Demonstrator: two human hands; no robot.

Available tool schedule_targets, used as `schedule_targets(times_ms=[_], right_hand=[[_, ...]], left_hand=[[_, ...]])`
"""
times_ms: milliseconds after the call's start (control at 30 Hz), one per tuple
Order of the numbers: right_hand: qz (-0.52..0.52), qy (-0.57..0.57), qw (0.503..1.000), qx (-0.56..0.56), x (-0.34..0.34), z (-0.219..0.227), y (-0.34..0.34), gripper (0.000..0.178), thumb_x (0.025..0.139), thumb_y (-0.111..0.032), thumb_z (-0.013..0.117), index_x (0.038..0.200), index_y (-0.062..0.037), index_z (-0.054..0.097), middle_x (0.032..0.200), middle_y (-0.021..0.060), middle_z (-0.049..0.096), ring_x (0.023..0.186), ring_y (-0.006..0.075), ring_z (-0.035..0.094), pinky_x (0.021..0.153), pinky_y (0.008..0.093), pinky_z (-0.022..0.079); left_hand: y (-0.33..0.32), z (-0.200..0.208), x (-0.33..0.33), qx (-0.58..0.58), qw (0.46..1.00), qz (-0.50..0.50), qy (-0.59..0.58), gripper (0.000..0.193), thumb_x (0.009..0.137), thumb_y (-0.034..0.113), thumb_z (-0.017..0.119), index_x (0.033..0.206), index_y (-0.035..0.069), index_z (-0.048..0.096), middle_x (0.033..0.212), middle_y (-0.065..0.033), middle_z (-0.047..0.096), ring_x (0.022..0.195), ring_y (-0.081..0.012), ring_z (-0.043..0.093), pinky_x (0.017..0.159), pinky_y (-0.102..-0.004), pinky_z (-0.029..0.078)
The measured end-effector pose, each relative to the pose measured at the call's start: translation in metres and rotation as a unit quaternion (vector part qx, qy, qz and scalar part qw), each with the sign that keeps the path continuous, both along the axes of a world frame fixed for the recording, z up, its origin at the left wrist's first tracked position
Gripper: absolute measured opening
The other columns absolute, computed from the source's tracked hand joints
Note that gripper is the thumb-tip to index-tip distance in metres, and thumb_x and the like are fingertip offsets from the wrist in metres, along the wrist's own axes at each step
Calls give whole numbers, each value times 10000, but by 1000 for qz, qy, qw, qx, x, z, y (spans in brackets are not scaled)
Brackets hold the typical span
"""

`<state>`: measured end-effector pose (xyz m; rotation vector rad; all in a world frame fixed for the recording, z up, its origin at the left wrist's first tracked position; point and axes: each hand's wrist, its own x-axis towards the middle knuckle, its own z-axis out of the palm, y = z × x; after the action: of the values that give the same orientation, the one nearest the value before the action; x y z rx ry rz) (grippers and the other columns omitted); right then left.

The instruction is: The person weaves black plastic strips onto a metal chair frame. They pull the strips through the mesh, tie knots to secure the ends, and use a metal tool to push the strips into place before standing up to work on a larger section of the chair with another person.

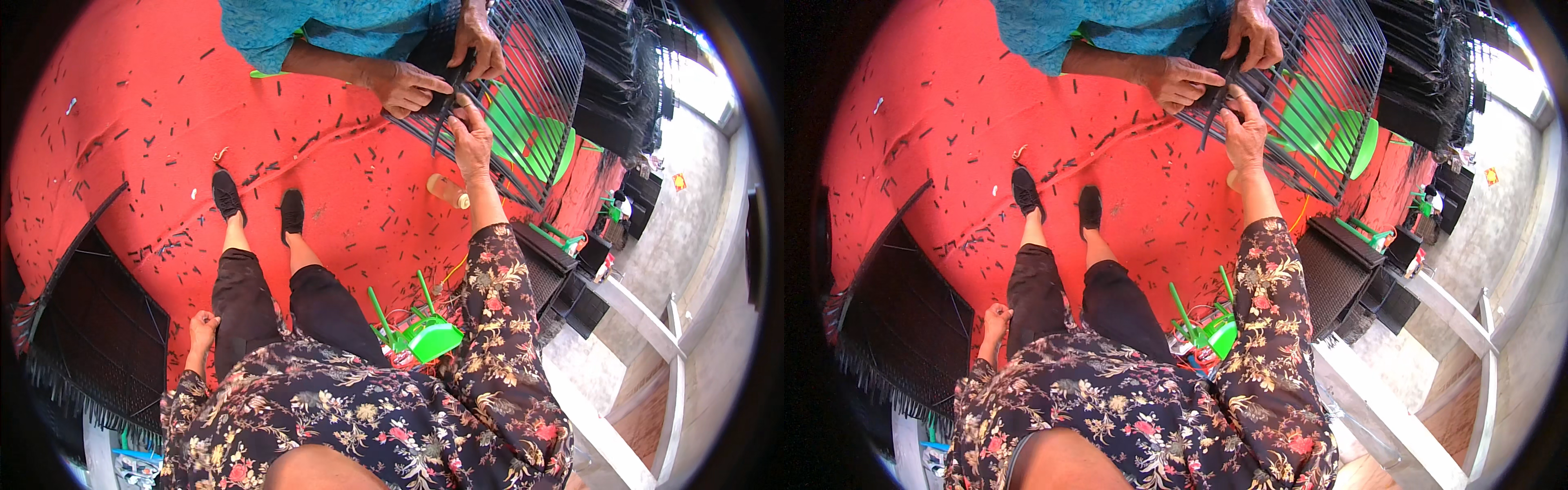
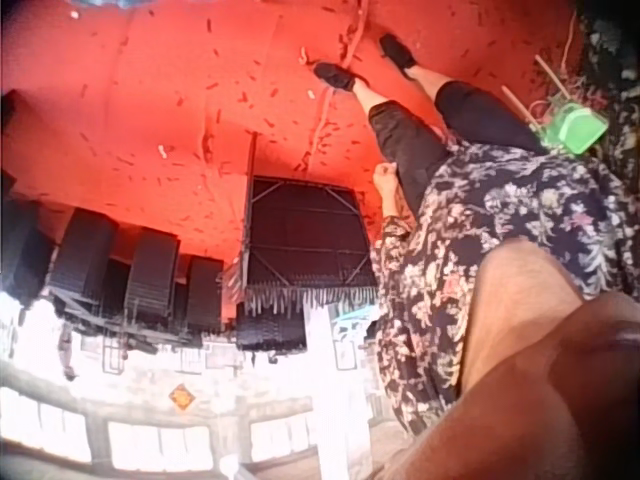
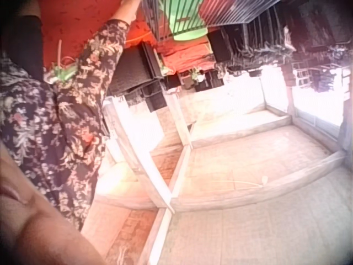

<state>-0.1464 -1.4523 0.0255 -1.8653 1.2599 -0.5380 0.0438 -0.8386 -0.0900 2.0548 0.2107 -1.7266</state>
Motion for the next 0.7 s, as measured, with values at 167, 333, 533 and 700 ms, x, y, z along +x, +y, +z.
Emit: schedule_targets(times_ms=[167,333,533,700], right_hand=[[-40,42,997,41,8,6,1,410,782,-132,623,1153,23,547,774,-10,553,680,69,481,638,212,421],[-34,129,991,-5,10,2,1,576,670,-278,745,1161,-38,563,860,42,581,769,130,557,711,247,453],[4,129,992,-12,6,-4,-2,726,587,-251,789,1224,-65,496,913,59,595,809,158,592,716,277,482],[-32,101,994,5,14,1,5,667,592,-174,787,1194,-88,514,827,25,610,710,125,603,658,256,492]], left_hand=[[-4,4,1,1,1000,-7,-2,109,748,46,627,713,37,524,616,14,496,538,-78,435,493,-235,352],[1,1,-3,1,1000,-17,-13,102,744,49,632,725,32,533,618,9,500,552,-83,447,504,-236,362],[-4,2,-4,-2,999,-38,-19,105,740,53,638,724,24,539,632,4,508,568,-84,452,525,-239,375],[8,-6,-10,-34,997,-39,-59,97,762,46,617,703,30,542,540,0,498,422,-80,432,393,-235,333]])
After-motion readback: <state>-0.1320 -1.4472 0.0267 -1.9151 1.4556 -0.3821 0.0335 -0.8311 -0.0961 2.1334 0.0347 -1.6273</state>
